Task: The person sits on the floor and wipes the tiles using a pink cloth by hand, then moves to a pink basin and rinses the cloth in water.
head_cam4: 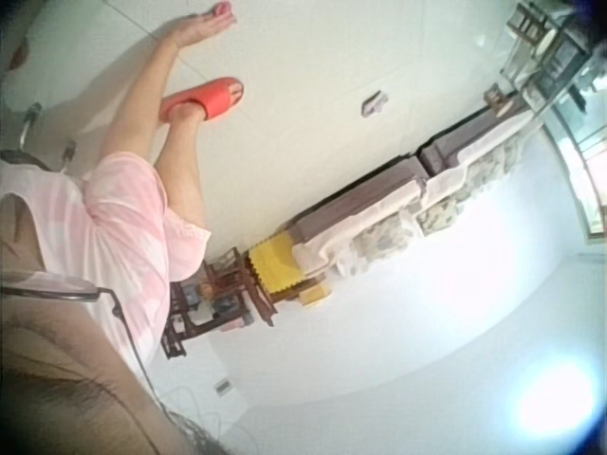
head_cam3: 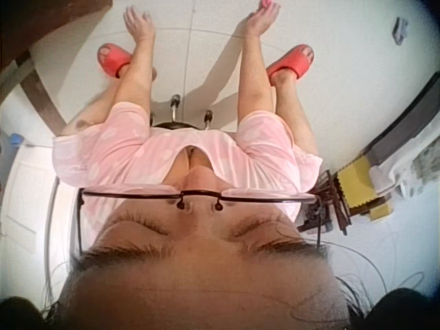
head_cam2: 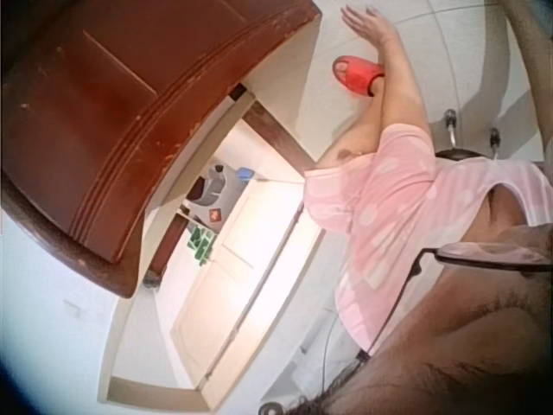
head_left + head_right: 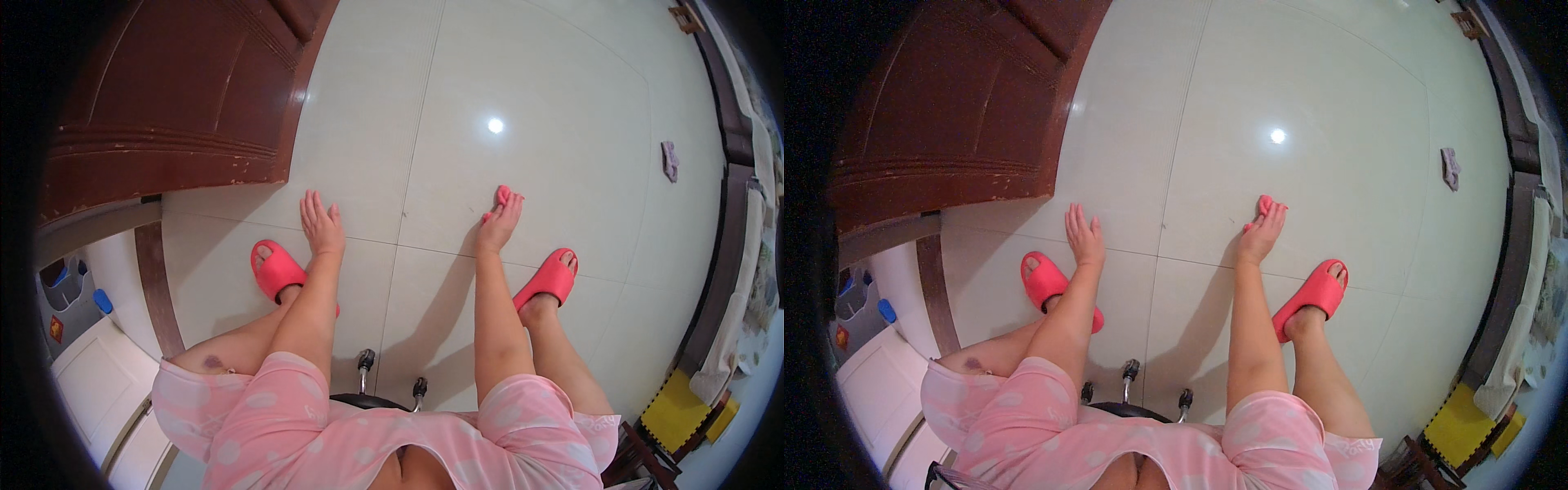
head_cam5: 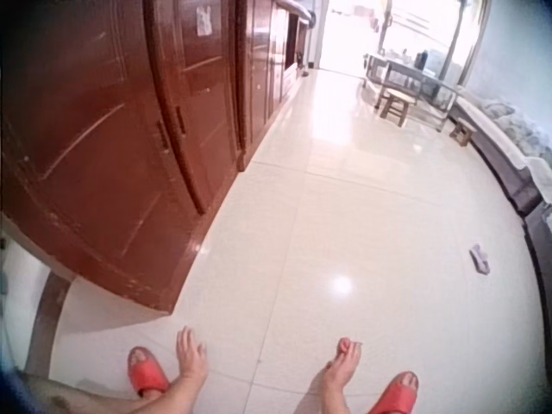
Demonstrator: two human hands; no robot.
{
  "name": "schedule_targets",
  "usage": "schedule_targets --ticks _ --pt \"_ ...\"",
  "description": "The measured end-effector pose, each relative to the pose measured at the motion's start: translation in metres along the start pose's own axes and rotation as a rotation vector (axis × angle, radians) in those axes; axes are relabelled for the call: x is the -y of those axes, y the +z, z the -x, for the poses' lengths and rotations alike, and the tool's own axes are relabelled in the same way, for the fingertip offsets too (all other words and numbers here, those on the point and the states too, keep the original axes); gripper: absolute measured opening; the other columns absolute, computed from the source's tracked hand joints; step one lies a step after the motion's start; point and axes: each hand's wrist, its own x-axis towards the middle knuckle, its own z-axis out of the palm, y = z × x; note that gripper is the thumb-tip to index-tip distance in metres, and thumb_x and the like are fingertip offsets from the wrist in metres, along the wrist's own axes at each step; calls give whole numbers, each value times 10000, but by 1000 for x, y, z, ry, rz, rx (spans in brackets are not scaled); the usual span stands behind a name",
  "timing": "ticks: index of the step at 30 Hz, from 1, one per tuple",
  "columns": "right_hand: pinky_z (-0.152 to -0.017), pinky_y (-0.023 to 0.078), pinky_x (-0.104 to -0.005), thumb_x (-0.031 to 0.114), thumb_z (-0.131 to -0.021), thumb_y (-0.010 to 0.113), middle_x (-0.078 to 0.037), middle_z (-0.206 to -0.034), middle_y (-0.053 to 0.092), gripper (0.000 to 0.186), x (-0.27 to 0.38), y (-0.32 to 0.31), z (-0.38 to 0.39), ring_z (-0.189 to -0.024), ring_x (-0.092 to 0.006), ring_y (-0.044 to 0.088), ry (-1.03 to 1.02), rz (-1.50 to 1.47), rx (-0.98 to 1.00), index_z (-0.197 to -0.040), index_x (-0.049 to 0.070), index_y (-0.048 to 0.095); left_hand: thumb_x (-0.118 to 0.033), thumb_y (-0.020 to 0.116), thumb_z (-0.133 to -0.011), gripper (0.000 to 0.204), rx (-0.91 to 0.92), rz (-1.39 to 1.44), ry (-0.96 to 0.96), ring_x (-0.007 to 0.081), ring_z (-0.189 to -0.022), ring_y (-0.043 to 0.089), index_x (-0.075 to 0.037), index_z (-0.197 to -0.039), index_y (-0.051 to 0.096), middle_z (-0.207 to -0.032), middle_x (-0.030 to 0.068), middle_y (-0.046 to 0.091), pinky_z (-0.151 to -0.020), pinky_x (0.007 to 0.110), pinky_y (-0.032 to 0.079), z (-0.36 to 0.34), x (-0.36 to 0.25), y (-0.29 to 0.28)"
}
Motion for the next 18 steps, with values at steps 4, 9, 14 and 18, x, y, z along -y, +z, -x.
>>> schedule_targets --ticks 4,9,14,18 --pt "-1024 354 -404 -94 -756 458 -171 -1274 492 449 61 12 38 -1231 -346 419 -132 -164 226 -1188 21 510 -320 445 -920 554 49 -89 -52 297 -1361 177 -58 -1381 286 -1471 87 231 -1100 443 164 6 22 -5" --pt "-1002 390 -381 -35 -762 518 -120 -1270 507 431 128 25 80 -1221 -309 437 -337 -296 438 -1186 42 528 -330 456 -909 581 64 -130 -110 280 -1371 163 -86 -1400 263 -1485 55 211 -1100 454 155 6 14 -3" --pt "-1021 371 -374 -96 -700 521 -120 -1232 531 506 153 29 82 -1226 -305 438 -335 -650 676 -1184 52 535 -310 466 -905 570 80 -165 -103 275 -1366 182 -98 -1399 277 -1485 45 219 -1099 443 169 6 5 -2" --pt "-610 377 -226 330 -919 470 -13 -1059 598 366 168 33 20 -901 -90 533 664 -1246 817 -1144 55 557 -290 476 -900 562 58 -204 -83 274 -1359 200 -94 -1394 292 -1481 48 230 -1097 432 185 8 25 -10"
